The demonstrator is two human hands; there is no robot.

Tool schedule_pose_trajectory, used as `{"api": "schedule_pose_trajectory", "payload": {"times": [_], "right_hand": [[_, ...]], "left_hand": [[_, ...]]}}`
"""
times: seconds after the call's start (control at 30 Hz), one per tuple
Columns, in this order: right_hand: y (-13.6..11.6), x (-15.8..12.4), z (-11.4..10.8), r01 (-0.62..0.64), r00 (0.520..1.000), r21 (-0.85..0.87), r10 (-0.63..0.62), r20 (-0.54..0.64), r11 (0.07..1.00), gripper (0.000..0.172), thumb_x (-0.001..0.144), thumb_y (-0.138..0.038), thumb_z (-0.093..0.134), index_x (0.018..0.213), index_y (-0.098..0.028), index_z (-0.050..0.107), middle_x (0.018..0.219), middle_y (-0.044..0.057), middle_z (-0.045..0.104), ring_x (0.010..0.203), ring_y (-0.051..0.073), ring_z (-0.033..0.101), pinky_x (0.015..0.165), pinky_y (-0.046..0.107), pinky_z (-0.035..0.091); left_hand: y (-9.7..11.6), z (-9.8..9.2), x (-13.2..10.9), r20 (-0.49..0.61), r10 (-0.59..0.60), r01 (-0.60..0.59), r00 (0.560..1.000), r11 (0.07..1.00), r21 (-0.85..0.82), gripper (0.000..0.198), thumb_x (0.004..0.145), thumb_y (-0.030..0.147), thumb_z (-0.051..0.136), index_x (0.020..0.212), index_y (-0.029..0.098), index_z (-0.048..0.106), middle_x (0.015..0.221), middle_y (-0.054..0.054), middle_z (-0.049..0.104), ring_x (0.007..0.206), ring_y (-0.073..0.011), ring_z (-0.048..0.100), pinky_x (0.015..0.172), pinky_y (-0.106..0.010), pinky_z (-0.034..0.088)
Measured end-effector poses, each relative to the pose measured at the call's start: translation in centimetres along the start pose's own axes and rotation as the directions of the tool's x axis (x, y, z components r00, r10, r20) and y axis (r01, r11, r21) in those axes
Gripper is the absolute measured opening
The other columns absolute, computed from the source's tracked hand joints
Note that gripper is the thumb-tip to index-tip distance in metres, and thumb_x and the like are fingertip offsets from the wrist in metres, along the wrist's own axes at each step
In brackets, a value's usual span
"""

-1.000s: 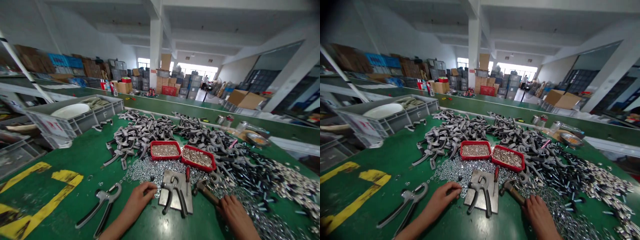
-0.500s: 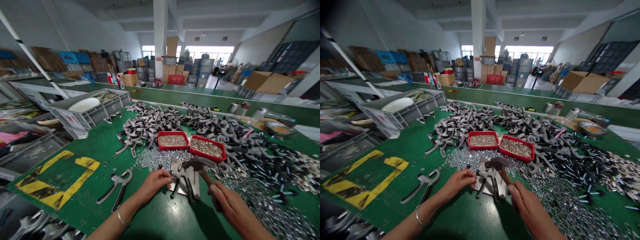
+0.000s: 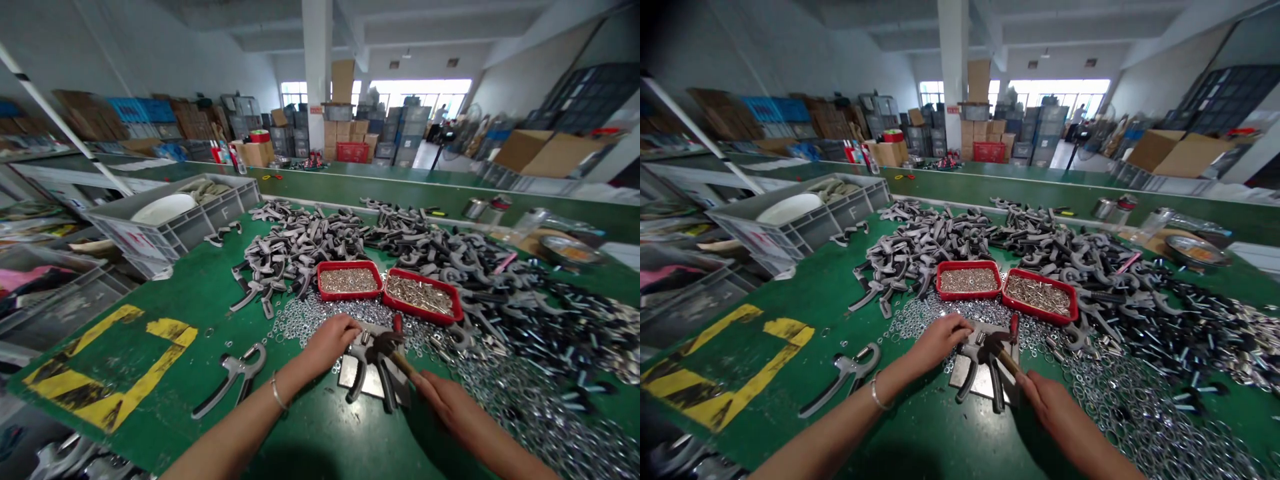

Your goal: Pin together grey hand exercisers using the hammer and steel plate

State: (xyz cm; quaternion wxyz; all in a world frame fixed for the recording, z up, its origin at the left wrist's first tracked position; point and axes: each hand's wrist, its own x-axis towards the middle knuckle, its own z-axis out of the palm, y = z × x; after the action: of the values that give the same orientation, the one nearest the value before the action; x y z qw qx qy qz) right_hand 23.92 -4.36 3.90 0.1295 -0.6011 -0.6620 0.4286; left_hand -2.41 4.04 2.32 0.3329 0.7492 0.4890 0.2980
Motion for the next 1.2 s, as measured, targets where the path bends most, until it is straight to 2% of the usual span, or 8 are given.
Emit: {"api": "schedule_pose_trajectory", "payload": {"times": [0.13, 0.27, 0.5, 0.67, 0.83, 0.93, 1.03, 1.2], "right_hand": [[0.9, -0.7, 0.7, -0.097, 0.983, 0.421, 0.152, -0.099, 0.902, 0.056, 0.087, -0.075, 0.04, 0.074, -0.022, 0.055, 0.059, -0.004, 0.048, 0.052, 0.014, 0.046, 0.046, 0.025, 0.035], [2.0, -1.8, 2.5, -0.171, 0.945, 0.632, 0.307, -0.111, 0.756, 0.055, 0.083, -0.077, 0.048, 0.078, -0.022, 0.054, 0.058, -0.006, 0.047, 0.047, 0.01, 0.04, 0.042, 0.021, 0.029], [2.9, -2.1, 4.4, -0.226, 0.934, 0.712, 0.354, -0.034, 0.664, 0.055, 0.08, -0.078, 0.048, 0.082, -0.024, 0.051, 0.045, -0.011, 0.041, 0.032, 0.005, 0.02, 0.032, 0.018, 0.014], [2.6, -2.4, 4.3, -0.157, 0.94, 0.718, 0.325, -0.101, 0.678, 0.052, 0.082, -0.074, 0.052, 0.077, -0.022, 0.054, 0.05, -0.008, 0.043, 0.04, 0.008, 0.036, 0.039, 0.019, 0.026], [3.0, -2.1, 3.0, -0.095, 0.963, 0.536, 0.214, -0.163, 0.839, 0.046, 0.09, -0.066, 0.046, 0.084, -0.022, 0.058, 0.063, -0.003, 0.054, 0.057, 0.015, 0.052, 0.051, 0.024, 0.039], [1.7, -1.7, 0.3, -0.025, 0.983, 0.279, 0.074, -0.168, 0.96, 0.043, 0.094, -0.06, 0.042, 0.079, -0.023, 0.057, 0.063, -0.002, 0.056, 0.061, 0.017, 0.055, 0.058, 0.028, 0.043], [-0.8, -1.3, -2.5, 0.055, 0.981, 0.064, -0.043, -0.187, 0.996, 0.042, 0.096, -0.058, 0.037, 0.078, -0.025, 0.054, 0.063, -0.001, 0.058, 0.061, 0.019, 0.057, 0.061, 0.031, 0.042], [-3.4, 1.3, -3.4, 0.113, 0.956, -0.19, -0.159, -0.247, 0.975, 0.037, 0.098, -0.052, 0.031, 0.088, -0.024, 0.054, 0.076, 0.006, 0.067, 0.067, 0.023, 0.061, 0.064, 0.032, 0.041]], "left_hand": [[-0.3, 2.6, 3.1, 0.049, 0.039, -0.043, 0.998, 0.994, 0.1, 0.016, 0.09, 0.02, 0.054, 0.086, 0.017, 0.069, 0.092, -0.006, 0.069, 0.091, -0.0212, 0.063, 0.084, -0.032, 0.046], [-1.4, 3.7, 3.9, 0.063, 0.039, -0.047, 0.997, 0.99, 0.13, 0.016, 0.091, 0.019, 0.053, 0.087, 0.017, 0.069, 0.093, -0.006, 0.07, 0.091, -0.0211, 0.063, 0.085, -0.032, 0.046], [-2.0, 4.4, 3.8, 0.07, 0.06, -0.074, 0.996, 0.971, 0.227, 0.016, 0.095, 0.022, 0.051, 0.09, 0.017, 0.066, 0.094, -0.006, 0.068, 0.09, -0.0196, 0.062, 0.082, -0.032, 0.047], [-1.9, 4.7, 3.1, 0.142, 0.186, -0.225, 0.972, 0.909, 0.351, 0.015, 0.097, 0.018, 0.048, 0.096, 0.015, 0.063, 0.1, -0.011, 0.063, 0.101, -0.0256, 0.055, 0.095, -0.043, 0.042], [-2.2, 4.6, 3.3, 0.249, 0.292, -0.379, 0.923, 0.797, 0.47, 0.013, 0.098, 0.018, 0.047, 0.097, 0.015, 0.059, 0.1, -0.01, 0.062, 0.1, -0.0247, 0.055, 0.093, -0.043, 0.045], [-2.2, 4.2, 2.2, 0.117, 0.248, -0.274, 0.962, 0.845, 0.459, 0.019, 0.098, 0.027, 0.05, 0.112, 0.015, 0.055, 0.11, -0.011, 0.06, 0.106, -0.0251, 0.055, 0.094, -0.044, 0.046], [-1.8, 3.2, -0.4, -0.025, 0.205, -0.18, 0.978, 0.904, 0.388, 0.027, 0.099, 0.025, 0.046, 0.125, 0.016, 0.047, 0.123, -0.012, 0.056, 0.118, -0.0255, 0.05, 0.103, -0.047, 0.04], [-1.0, 1.7, -3.2, 0.155, 0.176, -0.228, 0.972, 0.866, 0.445, 0.027, 0.092, 0.022, 0.057, 0.119, 0.02, 0.055, 0.116, -0.009, 0.059, 0.112, -0.0273, 0.05, 0.102, -0.046, 0.039]]}}
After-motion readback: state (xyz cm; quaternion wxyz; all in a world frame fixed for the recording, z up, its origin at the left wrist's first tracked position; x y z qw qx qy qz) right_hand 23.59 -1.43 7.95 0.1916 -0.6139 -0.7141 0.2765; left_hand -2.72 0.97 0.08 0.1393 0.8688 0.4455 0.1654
